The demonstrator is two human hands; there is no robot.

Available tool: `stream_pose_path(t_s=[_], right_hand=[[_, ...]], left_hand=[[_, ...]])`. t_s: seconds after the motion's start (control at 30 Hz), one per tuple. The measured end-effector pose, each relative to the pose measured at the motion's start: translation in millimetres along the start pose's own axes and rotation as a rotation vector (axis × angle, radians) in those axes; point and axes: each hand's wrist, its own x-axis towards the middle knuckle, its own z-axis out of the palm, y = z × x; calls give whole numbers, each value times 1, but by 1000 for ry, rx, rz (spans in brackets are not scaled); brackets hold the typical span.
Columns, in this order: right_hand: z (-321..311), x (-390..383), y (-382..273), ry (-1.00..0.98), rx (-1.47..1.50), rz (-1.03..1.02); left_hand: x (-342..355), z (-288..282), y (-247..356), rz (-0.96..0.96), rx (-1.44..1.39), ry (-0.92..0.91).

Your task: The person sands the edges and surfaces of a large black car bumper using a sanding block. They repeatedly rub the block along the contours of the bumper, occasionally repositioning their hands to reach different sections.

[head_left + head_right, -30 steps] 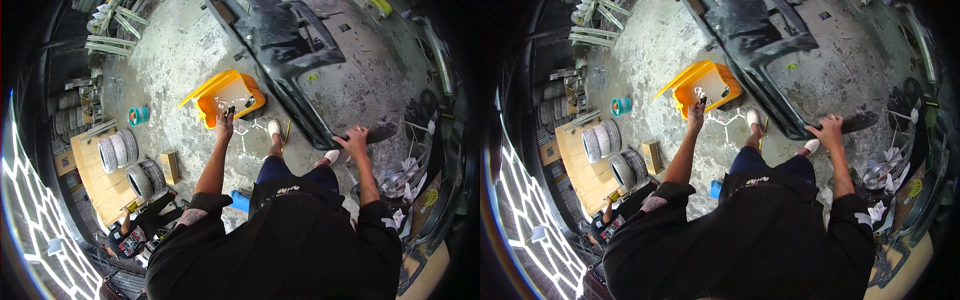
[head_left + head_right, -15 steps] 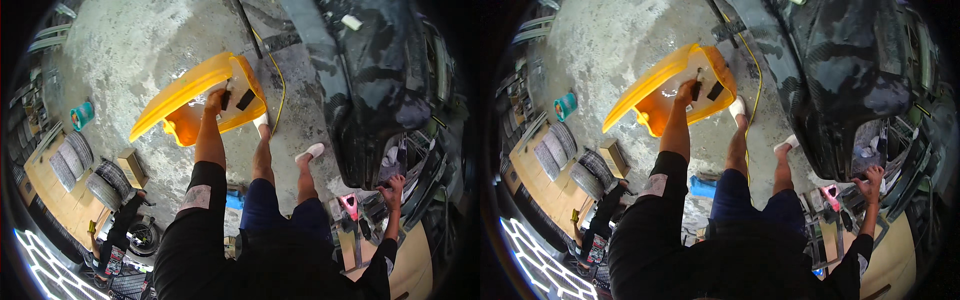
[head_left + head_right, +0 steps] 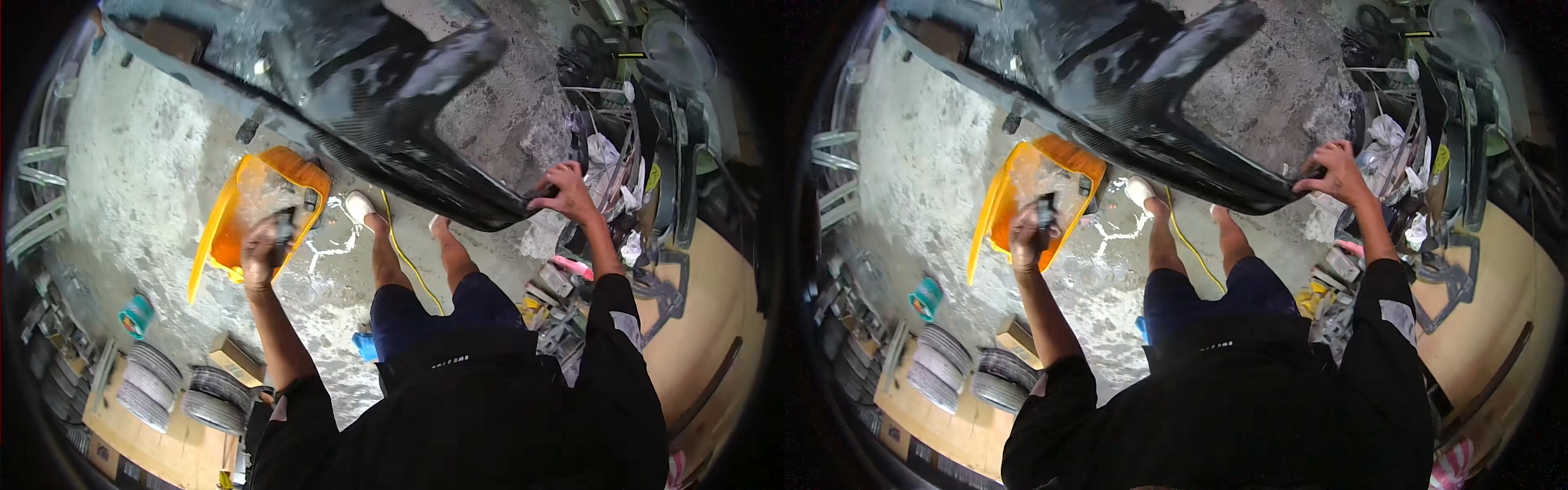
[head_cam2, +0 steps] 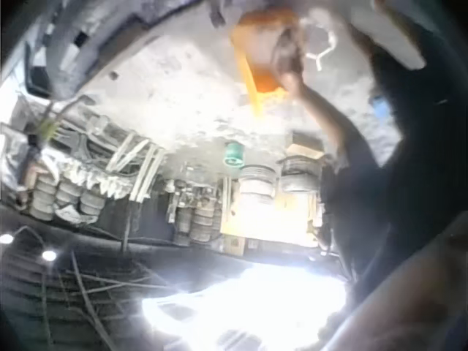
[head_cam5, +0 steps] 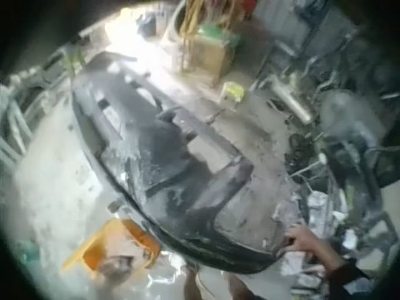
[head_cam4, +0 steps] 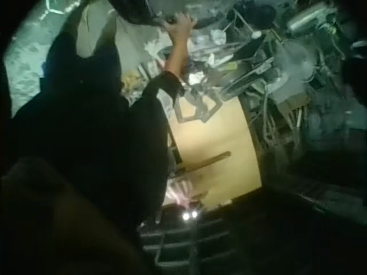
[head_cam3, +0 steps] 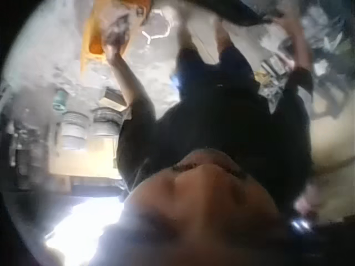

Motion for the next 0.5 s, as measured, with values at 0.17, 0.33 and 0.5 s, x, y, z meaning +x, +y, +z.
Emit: stream_pose_path(t_s=[0.17, 0.33, 0.5], right_hand=[[39, 16, -28, 304, 338, -115], [91, 40, -75, 542, 513, -272], [84, 18, -27, 436, 236, -171]], left_hand=[[9, 264, 70, 571, 868, -481], [10, 383, 53, 295, 1455, -272], [15, 385, 67, 525, 1301, -64]])
